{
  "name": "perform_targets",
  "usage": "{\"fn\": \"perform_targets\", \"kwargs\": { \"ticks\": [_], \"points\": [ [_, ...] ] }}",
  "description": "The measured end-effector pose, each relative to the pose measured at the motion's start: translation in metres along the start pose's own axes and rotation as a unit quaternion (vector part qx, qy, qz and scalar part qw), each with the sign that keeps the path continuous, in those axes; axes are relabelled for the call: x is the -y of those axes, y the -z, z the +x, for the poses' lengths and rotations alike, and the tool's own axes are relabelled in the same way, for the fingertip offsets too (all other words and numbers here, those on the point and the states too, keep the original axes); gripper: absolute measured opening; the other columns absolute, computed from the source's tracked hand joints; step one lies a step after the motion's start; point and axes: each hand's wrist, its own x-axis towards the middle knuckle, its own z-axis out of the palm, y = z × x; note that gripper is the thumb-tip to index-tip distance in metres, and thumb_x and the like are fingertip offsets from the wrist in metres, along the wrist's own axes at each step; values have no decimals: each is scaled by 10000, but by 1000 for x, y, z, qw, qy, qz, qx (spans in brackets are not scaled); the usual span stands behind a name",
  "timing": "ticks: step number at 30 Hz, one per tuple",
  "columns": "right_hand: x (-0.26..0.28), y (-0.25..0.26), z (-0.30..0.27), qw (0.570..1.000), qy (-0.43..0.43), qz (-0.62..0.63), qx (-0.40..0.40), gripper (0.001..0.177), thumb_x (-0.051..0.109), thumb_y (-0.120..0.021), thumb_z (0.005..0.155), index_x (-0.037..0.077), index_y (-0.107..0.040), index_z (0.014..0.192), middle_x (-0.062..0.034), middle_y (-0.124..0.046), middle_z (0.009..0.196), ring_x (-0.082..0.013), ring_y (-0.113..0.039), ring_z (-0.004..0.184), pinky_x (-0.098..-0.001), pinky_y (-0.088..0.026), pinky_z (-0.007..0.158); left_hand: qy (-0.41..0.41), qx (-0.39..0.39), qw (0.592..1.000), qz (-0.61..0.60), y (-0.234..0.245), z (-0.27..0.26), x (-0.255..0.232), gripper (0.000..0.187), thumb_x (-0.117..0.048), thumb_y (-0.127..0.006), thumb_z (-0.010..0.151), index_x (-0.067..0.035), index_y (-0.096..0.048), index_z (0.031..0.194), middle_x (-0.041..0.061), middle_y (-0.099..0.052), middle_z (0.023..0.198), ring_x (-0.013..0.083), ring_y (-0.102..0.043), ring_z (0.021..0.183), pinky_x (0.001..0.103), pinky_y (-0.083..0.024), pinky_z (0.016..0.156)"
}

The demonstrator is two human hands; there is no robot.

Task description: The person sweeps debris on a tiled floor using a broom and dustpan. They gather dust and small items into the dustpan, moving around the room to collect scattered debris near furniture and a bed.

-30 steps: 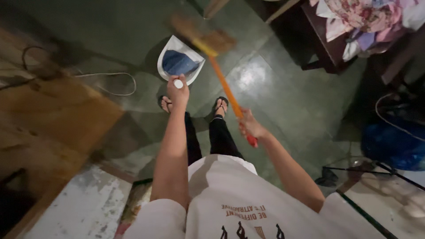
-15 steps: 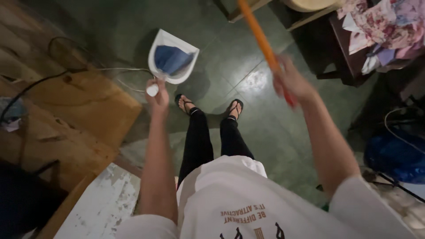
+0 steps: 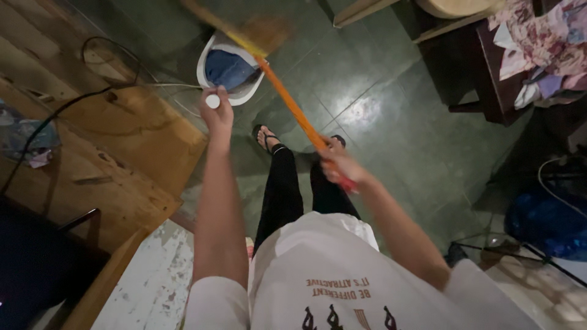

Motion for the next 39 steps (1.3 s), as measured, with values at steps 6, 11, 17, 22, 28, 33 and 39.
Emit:
{"fn": "perform_targets", "kwargs": {
  "ticks": [6, 11, 17, 22, 28, 33, 39],
  "points": [
    [38, -3, -170, 992, -41, -84, -89, 627, 287, -515, 997, 274, -325, 1595, 32, -349, 623, -73, -350, 448, -241, -335, 404, -70, 54, 993, -78, 18, -4, -17, 215, -196, -719, 1019, -9, -627, 966, 121, -678, 924, 220, -641, 869, 327, -553, 806],
    [22, 17, -174, 975, -32, -62, -212, 548, 255, -489, 1015, 263, -331, 1540, 26, -379, 657, -83, -359, 489, -250, -336, 427, -18, 101, 995, 3, 10, -14, -27, 205, -194, -743, 982, -29, -627, 942, 76, -679, 861, 177, -640, 811, 311, -520, 781],
    [4, 19, -68, 983, 5, 65, -169, 555, 231, -511, 999, 227, -325, 1522, 12, -420, 648, -89, -382, 465, -249, -343, 409, -20, 104, 994, -16, -33, -25, -13, 208, -191, -731, 998, -36, -611, 927, 74, -654, 853, 174, -628, 814, 329, -525, 790],
    [-14, -10, -76, 993, -41, 88, -62, 569, 218, -534, 982, 189, -326, 1510, -3, -465, 641, -97, -404, 439, -249, -342, 391, 28, 113, 992, -42, -42, -15, -5, 255, -250, -710, 1018, -40, -576, 965, 63, -642, 833, 154, -626, 784, 315, -522, 733],
    [22, -27, -172, 998, -29, 48, -24, 637, 249, -561, 987, 178, -325, 1575, 23, -432, 631, -70, -366, 432, -233, -315, 379, 15, 101, 989, -110, -27, 9, -19, 271, -269, -701, 1022, -23, -587, 1023, 72, -634, 891, 155, -607, 824, 306, -514, 732],
    [100, -22, -211, 992, -8, -72, -99, 617, 271, -555, 981, 254, -354, 1564, 33, -462, 644, -71, -400, 458, -237, -349, 389, 58, 96, 988, -104, -25, 60, -62, 284, -294, -694, 1025, -30, -588, 1022, 58, -647, 918, 162, -610, 847, 298, -511, 770],
    [196, 20, -136, 981, 83, -69, -159, 603, 278, -534, 991, 250, -339, 1560, 13, -490, 663, -93, -403, 447, -256, -360, 383, 36, 77, 990, -113, -61, 149, -105, 304, -298, -702, 1031, -13, -602, 998, 69, -656, 933, 161, -608, 872, 305, -513, 799]
  ]
}}
